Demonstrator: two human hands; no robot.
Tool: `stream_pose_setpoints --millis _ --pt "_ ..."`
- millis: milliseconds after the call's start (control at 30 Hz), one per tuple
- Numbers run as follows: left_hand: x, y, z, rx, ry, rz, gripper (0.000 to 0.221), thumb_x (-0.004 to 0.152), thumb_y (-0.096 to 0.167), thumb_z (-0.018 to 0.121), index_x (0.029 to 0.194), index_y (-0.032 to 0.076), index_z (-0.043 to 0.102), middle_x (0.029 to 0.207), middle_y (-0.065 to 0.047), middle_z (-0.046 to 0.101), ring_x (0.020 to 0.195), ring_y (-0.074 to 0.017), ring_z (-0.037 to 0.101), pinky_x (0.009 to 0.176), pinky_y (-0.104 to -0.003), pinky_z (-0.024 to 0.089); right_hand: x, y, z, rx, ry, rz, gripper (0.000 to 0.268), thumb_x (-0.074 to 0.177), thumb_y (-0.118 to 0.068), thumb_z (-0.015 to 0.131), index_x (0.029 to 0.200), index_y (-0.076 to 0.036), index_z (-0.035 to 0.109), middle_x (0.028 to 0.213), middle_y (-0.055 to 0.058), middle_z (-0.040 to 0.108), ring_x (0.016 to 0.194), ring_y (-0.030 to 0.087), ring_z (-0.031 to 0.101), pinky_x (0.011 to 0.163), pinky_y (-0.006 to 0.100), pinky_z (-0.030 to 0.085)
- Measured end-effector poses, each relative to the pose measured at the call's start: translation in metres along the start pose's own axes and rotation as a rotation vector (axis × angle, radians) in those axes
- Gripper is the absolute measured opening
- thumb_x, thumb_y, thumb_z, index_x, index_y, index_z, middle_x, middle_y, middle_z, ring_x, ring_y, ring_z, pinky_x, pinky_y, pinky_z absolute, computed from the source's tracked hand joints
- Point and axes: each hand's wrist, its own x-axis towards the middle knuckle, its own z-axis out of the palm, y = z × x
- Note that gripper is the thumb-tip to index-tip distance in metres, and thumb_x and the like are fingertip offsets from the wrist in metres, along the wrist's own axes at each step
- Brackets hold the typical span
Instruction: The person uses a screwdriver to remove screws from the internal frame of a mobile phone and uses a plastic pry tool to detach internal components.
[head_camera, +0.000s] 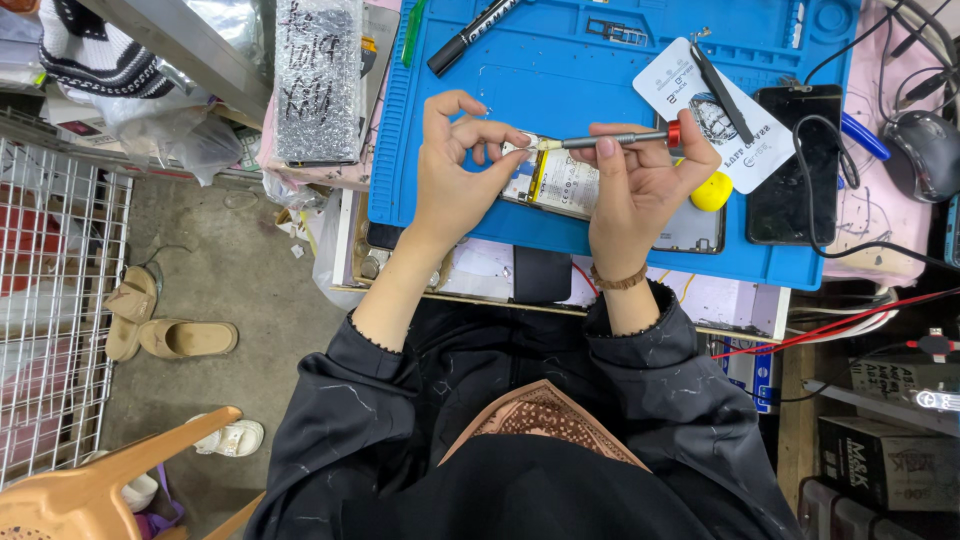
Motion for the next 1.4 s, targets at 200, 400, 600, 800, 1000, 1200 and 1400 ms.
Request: stream_pose_setpoints --millis 200,400,600,800,1000,1200,1400 --pt "-0.002 0.0 -0.001 -0.045 -0.018 -0.017 0.059 0.091 -0.008 0.08 0.127 0.007 0.036 0.103 -0.005 0.077 0.081 -0.006 0.053 0.074 -0.022 0.044 0.001 0.0 0.001 0.016 0.007 0.003 0.057 0.117 0.006 0.059 0.152 -0.009 0.017 0.12 0.023 0.069 0.098 0.021 0.071 0.093 0.031 0.061" --pt "0.004 0.01 -0.009 -0.027 -0.048 0.007 0.044 0.092 -0.007 0.075 0.123 0.008 0.048 0.112 -0.004 0.07 0.09 -0.009 0.057 0.079 -0.025 0.045 0.004 -0.006 -0.002 0.009 -0.005 0.033 0.056 0.119 0.006 0.057 0.154 -0.009 0.016 0.119 0.022 0.069 0.097 0.02 0.072 0.092 0.03 0.063" --pt "-0.002 0.027 -0.027 0.264 -0.161 0.058 0.024 0.093 -0.008 0.064 0.109 0.009 0.068 0.107 -0.004 0.066 0.1 -0.0168 0.062 0.092 -0.03 0.053 0.014 -0.011 -0.008 -0.097 -0.114 0.044 0.057 0.121 0.008 0.058 0.16 -0.008 0.019 0.116 0.019 0.07 0.092 0.015 0.066 0.089 0.027 0.063" --pt "-0.003 0.034 -0.034 0.26 -0.223 0.064 0.02 0.092 0.002 0.076 0.111 0.006 0.069 0.106 -0.004 0.068 0.104 -0.0206 0.061 0.094 -0.032 0.052 0.014 -0.015 -0.005 -0.123 -0.257 0.044 0.058 0.123 0.008 0.056 0.163 -0.01 0.019 0.104 0.011 0.062 0.091 0.013 0.064 0.091 0.027 0.061" --pt "-0.001 0.032 -0.035 0.325 -0.218 0.081 0.023 0.089 0.01 0.085 0.107 0.009 0.071 0.104 -0.001 0.072 0.102 -0.0221 0.061 0.088 -0.033 0.05 0.011 -0.01 -0.002 -0.162 -0.328 0.034 0.059 0.12 0.007 0.058 0.163 -0.008 0.019 0.102 0.008 0.055 0.1 0.013 0.062 0.094 0.027 0.062" --pt "0.002 0.037 -0.034 0.349 -0.233 0.08 0.033 0.079 0.013 0.091 0.103 0.008 0.069 0.101 -0.002 0.071 0.103 -0.0237 0.06 0.092 -0.035 0.049 0.006 -0.006 -0.001 -0.169 -0.324 0.04 0.061 0.118 0.007 0.06 0.161 -0.007 0.019 0.105 0.009 0.06 0.099 0.013 0.062 0.092 0.023 0.057" --pt "0.002 0.038 -0.034 0.346 -0.231 0.063 0.033 0.078 0.013 0.091 0.103 0.008 0.07 0.099 -0.001 0.071 0.1 -0.0229 0.06 0.089 -0.034 0.048 0.006 -0.003 -0.004 -0.186 -0.335 0.026 0.061 0.117 0.007 0.061 0.161 -0.007 0.021 0.107 0.009 0.06 0.099 0.013 0.063 0.088 0.021 0.055"
